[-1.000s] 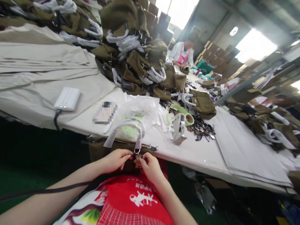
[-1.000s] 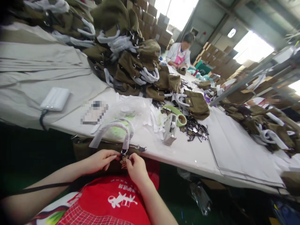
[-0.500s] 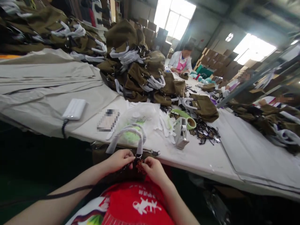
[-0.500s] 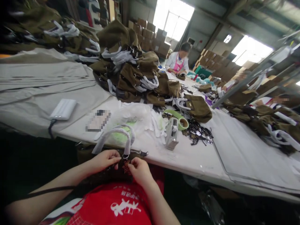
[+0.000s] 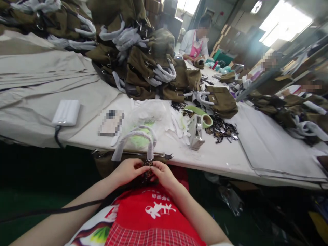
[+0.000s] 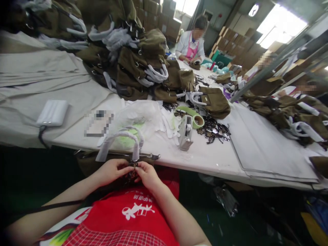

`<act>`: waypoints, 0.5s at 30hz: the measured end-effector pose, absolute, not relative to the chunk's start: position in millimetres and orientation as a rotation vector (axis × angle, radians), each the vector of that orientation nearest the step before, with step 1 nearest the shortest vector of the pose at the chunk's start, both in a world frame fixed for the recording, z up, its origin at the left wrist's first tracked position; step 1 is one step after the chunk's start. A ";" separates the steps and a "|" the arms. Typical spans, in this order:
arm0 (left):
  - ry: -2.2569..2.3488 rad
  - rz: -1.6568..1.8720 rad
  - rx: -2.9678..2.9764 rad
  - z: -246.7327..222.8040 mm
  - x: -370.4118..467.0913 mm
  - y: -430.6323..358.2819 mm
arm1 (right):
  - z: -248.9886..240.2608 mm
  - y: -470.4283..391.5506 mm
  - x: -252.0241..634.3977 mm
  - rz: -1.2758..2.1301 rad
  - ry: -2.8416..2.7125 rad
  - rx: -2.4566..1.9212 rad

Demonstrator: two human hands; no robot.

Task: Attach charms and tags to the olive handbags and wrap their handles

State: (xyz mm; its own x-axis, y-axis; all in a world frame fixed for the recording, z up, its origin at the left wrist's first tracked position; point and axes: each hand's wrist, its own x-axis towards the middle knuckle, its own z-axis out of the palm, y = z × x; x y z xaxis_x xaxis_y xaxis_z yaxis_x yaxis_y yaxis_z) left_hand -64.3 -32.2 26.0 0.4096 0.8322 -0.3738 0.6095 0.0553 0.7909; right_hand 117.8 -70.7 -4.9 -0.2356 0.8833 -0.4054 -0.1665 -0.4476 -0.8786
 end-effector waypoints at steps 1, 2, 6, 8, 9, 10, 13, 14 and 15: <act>1.192 0.283 1.551 23.3 -63.6 -31.1 | -3.3 -70.9 116.8 1.770 -0.949 -1.240; 1.105 0.295 1.452 20.4 -62.4 -30.1 | -1.9 -71.4 115.6 1.755 -0.969 -1.233; 0.912 0.336 1.143 10.0 -54.7 -25.6 | -3.3 -72.9 111.3 1.711 -0.999 -1.249; 0.830 0.347 1.027 5.0 -51.5 -23.0 | -7.8 -72.1 111.2 1.684 -0.998 -1.285; 0.796 0.352 0.975 2.4 -50.6 -21.6 | -10.3 -71.3 111.9 1.658 -1.008 -1.310; 0.770 0.359 0.932 -0.3 -50.2 -20.0 | -12.8 -70.3 113.0 1.632 -1.025 -1.334; 0.750 0.374 0.861 -6.5 -52.9 -13.2 | -18.5 -66.0 117.9 1.616 -1.067 -1.395; 0.753 0.369 0.859 -7.0 -55.1 -9.9 | -19.2 -64.2 119.8 1.638 -1.073 -1.411; 0.754 0.350 0.875 -6.4 -57.6 -6.3 | -19.2 -62.3 121.7 1.661 -1.080 -1.425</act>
